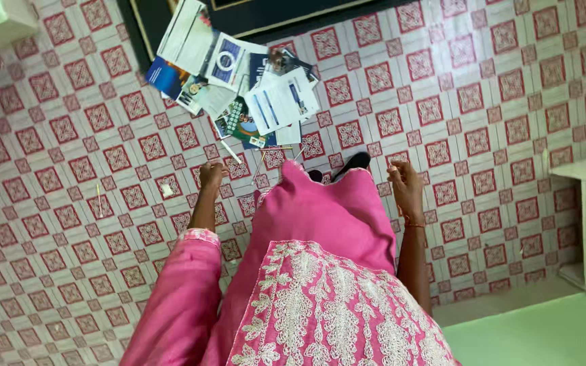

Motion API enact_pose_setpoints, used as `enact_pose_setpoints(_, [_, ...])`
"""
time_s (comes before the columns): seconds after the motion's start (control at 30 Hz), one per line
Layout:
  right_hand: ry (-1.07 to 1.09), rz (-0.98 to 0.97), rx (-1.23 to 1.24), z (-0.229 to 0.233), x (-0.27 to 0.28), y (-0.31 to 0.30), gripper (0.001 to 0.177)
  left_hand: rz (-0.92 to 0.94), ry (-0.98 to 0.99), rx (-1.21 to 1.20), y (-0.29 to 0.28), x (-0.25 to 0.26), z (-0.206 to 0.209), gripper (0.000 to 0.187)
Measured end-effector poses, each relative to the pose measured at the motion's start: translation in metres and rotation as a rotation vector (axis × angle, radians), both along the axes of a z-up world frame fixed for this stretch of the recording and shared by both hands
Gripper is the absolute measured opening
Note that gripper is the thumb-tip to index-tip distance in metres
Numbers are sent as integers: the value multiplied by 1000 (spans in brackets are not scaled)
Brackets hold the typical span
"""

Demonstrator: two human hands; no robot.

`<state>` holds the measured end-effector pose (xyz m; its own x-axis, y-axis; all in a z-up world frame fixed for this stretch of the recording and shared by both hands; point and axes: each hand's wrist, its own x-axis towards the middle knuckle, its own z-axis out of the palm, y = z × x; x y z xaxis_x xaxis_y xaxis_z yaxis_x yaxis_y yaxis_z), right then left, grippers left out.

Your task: The person picks up several brochures, pamphlets, and papers from the floor and places them onto a wooden shelf by hand.

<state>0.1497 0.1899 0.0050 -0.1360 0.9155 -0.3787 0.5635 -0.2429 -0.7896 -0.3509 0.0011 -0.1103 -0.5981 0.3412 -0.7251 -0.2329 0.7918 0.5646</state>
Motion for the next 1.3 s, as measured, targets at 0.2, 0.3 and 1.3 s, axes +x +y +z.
enact_pose_setpoints(0.2, [45, 310, -4, -16, -59, 116, 34, 547, -102, 74, -34, 70, 1, 23])
enact_pose_setpoints(0.3, [59, 401, -95, -31, -80, 167, 35, 855, -151, 89, -18, 111, -3, 18])
enact_pose_setpoints(1.3, [-219, 1432, -111, -596, -427, 369, 25, 1185, -367, 267, 261, 242, -385, 41])
